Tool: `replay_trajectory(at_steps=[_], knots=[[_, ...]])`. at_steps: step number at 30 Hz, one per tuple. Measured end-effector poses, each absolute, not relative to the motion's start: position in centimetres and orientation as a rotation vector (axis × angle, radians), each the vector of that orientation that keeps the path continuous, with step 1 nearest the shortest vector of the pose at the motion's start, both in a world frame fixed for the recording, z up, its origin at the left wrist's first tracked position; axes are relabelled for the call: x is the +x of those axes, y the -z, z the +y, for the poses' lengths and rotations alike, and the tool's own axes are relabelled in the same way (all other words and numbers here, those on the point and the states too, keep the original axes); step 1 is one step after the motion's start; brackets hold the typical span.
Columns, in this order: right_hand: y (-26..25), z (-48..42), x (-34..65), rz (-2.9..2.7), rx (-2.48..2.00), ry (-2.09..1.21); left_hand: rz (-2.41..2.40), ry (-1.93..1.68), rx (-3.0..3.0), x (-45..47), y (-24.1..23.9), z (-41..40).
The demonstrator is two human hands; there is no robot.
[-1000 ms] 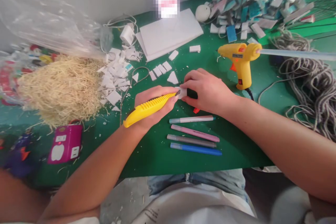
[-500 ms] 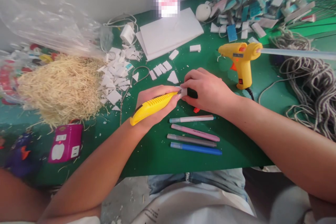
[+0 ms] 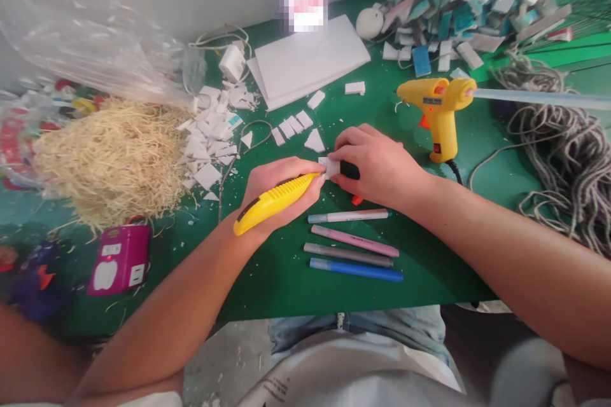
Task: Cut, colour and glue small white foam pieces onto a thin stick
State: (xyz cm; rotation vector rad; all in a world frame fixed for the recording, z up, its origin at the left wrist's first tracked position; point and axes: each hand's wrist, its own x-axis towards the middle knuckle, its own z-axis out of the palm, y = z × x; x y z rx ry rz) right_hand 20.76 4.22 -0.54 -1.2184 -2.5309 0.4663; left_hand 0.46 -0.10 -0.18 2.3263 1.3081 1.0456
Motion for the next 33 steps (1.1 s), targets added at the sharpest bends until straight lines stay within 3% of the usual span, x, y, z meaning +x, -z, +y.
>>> replay_trajectory(at_steps=[33], knots=[[0.6,4.1,20.9,-2.516,-1.199,-0.462,1.363,-1.070,2.159,0.5,1.0,0.0]])
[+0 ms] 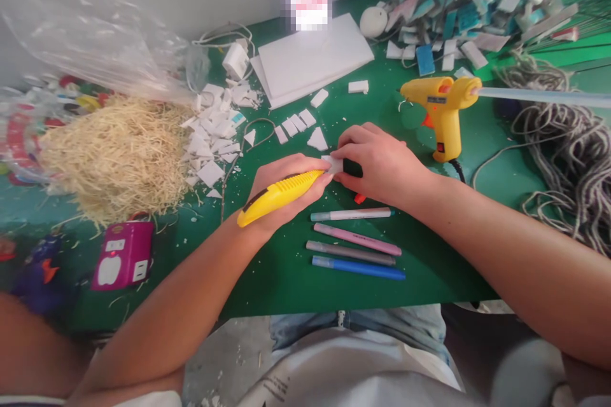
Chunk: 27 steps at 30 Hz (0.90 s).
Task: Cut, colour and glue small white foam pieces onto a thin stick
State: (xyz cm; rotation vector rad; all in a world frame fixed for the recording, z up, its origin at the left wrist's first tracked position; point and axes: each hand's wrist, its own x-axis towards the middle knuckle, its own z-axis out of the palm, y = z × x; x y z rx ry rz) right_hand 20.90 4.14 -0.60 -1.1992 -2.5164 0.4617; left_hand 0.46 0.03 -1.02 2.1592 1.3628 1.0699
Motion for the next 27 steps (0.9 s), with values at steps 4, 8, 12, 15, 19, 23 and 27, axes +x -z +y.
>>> replay_trajectory(at_steps=[4,8,12,15,19,23,27], knots=[[0.68,4.21,20.97,-2.514,-1.197,-0.471,1.396,-1.042,2.174,0.02,0.25,-0.08],[0.72,4.25,20.97,-2.513,-1.204,-0.476,1.411,-1.065,2.180,-0.22,0.09,-0.15],[0.73,4.21,20.95,-2.515,-1.217,-0.468,1.395,-1.052,2.180,-0.25,0.31,-0.19],[0.79,4.18,20.98,-2.506,-1.208,-0.465,1.410,-1.024,2.196,-0.29,0.32,-0.19],[0.93,4.20,21.02,-2.502,-1.185,-0.453,1.396,-0.990,2.179,-0.21,0.40,-0.02],[0.93,4.25,20.99,-2.504,-1.181,-0.449,1.365,-0.950,2.145,-0.05,0.44,0.19],[0.75,4.23,20.93,-2.510,-1.210,-0.460,1.384,-0.965,2.180,-0.33,0.32,0.12]])
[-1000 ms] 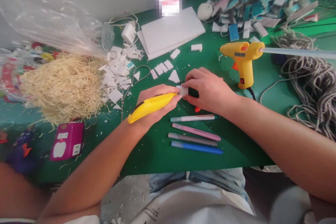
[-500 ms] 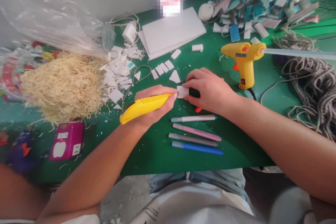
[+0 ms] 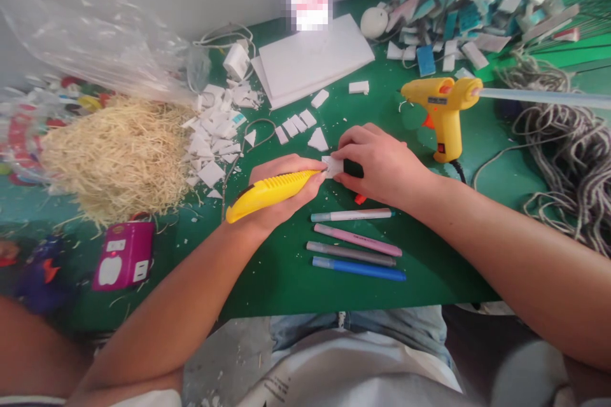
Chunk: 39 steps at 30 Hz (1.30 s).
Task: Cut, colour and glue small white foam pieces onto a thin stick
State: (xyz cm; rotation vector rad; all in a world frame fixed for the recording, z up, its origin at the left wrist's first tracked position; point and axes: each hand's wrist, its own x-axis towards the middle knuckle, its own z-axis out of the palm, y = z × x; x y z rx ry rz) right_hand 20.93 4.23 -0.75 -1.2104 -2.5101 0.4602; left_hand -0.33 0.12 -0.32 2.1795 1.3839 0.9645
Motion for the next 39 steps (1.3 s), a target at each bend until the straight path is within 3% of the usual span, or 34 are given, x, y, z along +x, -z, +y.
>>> replay_trajectory(at_steps=[32,39], knots=[[0.83,4.16,20.85,-2.499,-1.197,-0.457,1.341,-0.940,2.210,-0.12,0.30,0.16],[0.55,4.15,20.88,-2.518,-1.226,-0.463,1.317,-1.118,2.261,-0.60,0.40,0.03]])
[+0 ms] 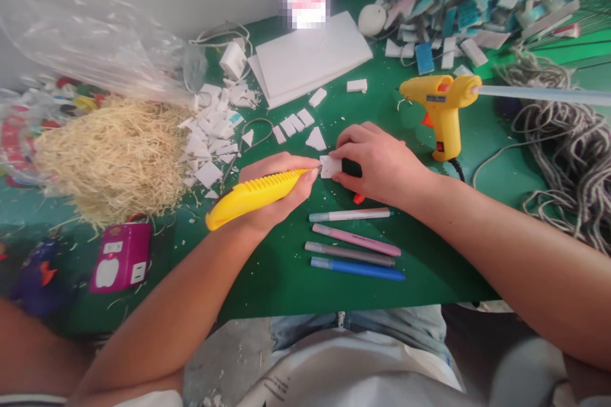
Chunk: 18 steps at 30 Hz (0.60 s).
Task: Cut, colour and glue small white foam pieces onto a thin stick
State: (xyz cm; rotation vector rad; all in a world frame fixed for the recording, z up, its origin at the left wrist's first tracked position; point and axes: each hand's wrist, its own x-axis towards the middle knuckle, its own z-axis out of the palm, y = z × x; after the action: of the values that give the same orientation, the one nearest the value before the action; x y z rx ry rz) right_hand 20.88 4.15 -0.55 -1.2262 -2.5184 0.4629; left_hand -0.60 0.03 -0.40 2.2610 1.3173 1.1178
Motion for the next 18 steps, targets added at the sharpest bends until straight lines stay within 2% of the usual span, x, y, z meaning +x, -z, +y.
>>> replay_trajectory(at_steps=[18], knots=[[0.79,4.19,20.92,-2.511,-1.212,-0.459,1.368,-1.042,2.247,-0.22,0.05,-0.13]])
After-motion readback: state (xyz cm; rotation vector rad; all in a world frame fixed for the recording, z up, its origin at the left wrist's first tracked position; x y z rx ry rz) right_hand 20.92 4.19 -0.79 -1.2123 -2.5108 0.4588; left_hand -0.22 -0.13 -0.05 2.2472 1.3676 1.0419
